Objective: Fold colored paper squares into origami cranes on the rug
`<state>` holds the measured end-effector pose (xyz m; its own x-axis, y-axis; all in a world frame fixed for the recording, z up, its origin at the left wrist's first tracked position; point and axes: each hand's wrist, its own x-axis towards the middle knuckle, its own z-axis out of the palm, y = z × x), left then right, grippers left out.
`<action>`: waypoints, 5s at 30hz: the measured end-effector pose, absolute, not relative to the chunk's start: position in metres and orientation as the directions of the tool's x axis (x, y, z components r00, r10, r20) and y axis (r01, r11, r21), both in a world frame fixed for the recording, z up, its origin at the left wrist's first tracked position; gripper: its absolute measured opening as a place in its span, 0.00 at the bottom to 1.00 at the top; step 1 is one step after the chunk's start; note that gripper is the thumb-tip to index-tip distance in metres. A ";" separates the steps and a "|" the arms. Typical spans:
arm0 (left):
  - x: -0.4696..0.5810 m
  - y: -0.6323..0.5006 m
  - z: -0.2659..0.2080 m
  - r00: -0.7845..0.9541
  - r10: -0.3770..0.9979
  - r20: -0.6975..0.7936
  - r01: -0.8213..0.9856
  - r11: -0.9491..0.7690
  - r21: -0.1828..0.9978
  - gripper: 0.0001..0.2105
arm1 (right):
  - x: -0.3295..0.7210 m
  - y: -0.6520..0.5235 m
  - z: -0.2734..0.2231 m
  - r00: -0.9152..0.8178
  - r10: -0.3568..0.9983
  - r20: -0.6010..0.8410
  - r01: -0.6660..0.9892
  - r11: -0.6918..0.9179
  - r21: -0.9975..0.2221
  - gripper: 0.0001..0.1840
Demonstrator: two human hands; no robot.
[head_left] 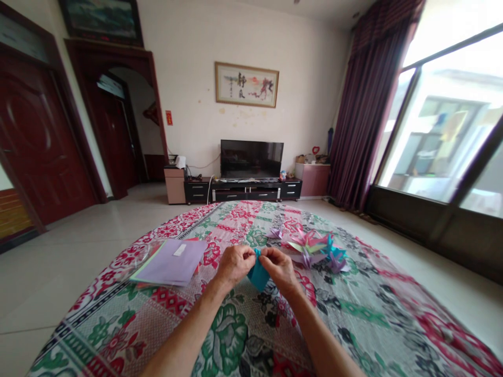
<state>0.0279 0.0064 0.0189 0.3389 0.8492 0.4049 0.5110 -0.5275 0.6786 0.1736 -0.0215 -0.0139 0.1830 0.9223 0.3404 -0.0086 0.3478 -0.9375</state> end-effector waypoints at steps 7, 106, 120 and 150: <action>0.028 0.005 0.022 0.297 0.911 0.287 0.507 -0.405 0.761 0.11 | 0.171 -0.023 -0.012 0.201 0.909 0.364 0.025 0.367 -0.930 0.11; 0.024 0.007 0.014 0.430 0.891 0.143 0.028 -0.172 0.985 0.12 | 0.169 -0.027 -0.002 0.159 0.954 0.256 -0.145 0.279 -0.949 0.16; 0.017 0.006 0.014 0.551 0.817 0.169 0.003 -0.205 0.979 0.15 | 0.167 -0.028 -0.002 0.244 0.941 0.233 -0.156 0.275 -0.949 0.17; 0.010 0.017 -0.011 0.438 0.898 0.040 -0.095 0.002 0.995 0.21 | 0.166 -0.030 -0.028 0.112 0.991 0.074 -0.194 0.095 -0.976 0.28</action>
<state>0.0096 0.0167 -0.0111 0.4381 0.8980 0.0403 -0.0952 0.0018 0.9955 0.1661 -0.0298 -0.0278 0.1122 0.9909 0.0743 -0.1941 0.0952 -0.9763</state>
